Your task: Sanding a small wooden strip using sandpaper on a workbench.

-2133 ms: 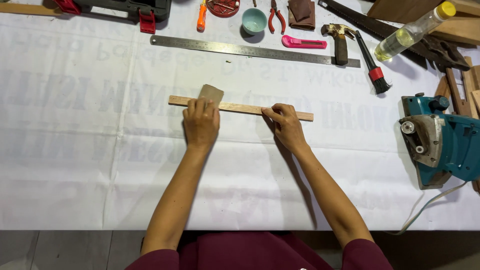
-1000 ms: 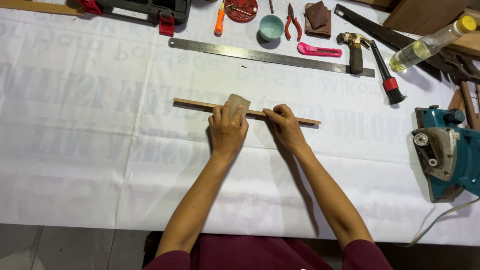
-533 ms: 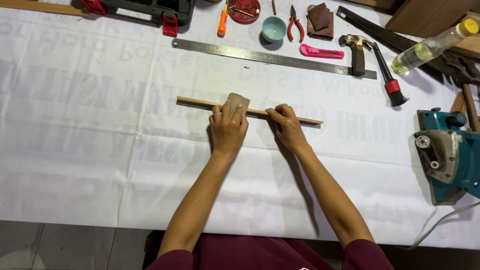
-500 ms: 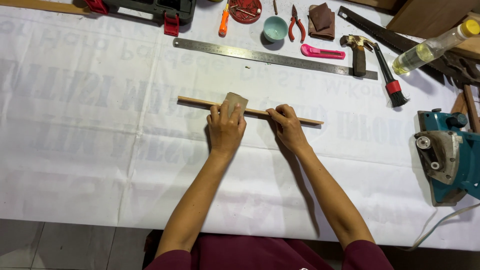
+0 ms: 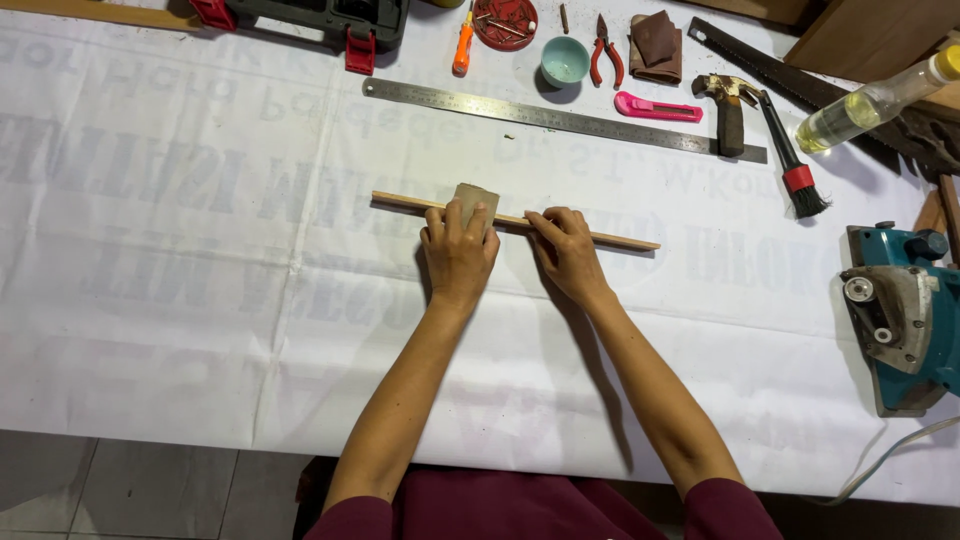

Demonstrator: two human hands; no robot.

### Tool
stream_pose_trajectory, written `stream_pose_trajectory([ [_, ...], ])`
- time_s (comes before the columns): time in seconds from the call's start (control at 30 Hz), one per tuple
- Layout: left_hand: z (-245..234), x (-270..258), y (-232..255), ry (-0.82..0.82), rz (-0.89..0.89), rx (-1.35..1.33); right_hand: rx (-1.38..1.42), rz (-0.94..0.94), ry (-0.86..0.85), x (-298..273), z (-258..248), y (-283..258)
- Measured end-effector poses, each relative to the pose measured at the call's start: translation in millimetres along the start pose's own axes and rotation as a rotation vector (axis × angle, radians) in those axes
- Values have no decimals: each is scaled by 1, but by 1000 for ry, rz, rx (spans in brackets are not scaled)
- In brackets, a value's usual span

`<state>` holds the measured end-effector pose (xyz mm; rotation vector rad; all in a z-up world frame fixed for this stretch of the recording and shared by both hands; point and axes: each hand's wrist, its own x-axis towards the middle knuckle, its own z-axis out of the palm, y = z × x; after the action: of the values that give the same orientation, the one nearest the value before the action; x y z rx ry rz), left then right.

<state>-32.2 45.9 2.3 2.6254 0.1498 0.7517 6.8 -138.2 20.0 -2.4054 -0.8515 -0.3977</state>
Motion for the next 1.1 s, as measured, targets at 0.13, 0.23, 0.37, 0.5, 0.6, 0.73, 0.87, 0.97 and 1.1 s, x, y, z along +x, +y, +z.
stream_pose_trajectory([
  [0.13, -8, 0, -18, -25, 10, -42, 40, -7, -25, 16, 29, -17],
  [0.23, -20, 6, -45, 27, -13, -11, -6, 29, -51, 15, 44, -6],
  [0.37, -29, 11, -63, 104, -45, 84, -26, 21, -50, 15, 49, -6],
  [0.5, -17, 4, -40, 23, -23, 26, -21, -33, -27, 17, 48, -18],
  [0.6, -18, 4, -40, 22, 21, -40, -28, -20, -29, 20, 52, -23],
  [0.73, -31, 13, -75, 13, -7, 13, -75, -5, -47, 16, 56, -17],
  [0.87, -27, 13, -69, 64, -30, 48, -77, -6, -48, 17, 58, -15],
  [0.97, -17, 7, -45, 17, 28, 22, -50, -6, -31, 17, 59, -14],
  [1.1, -15, 8, -40, -65, 61, -57, -28, 34, -63, 15, 58, -14],
])
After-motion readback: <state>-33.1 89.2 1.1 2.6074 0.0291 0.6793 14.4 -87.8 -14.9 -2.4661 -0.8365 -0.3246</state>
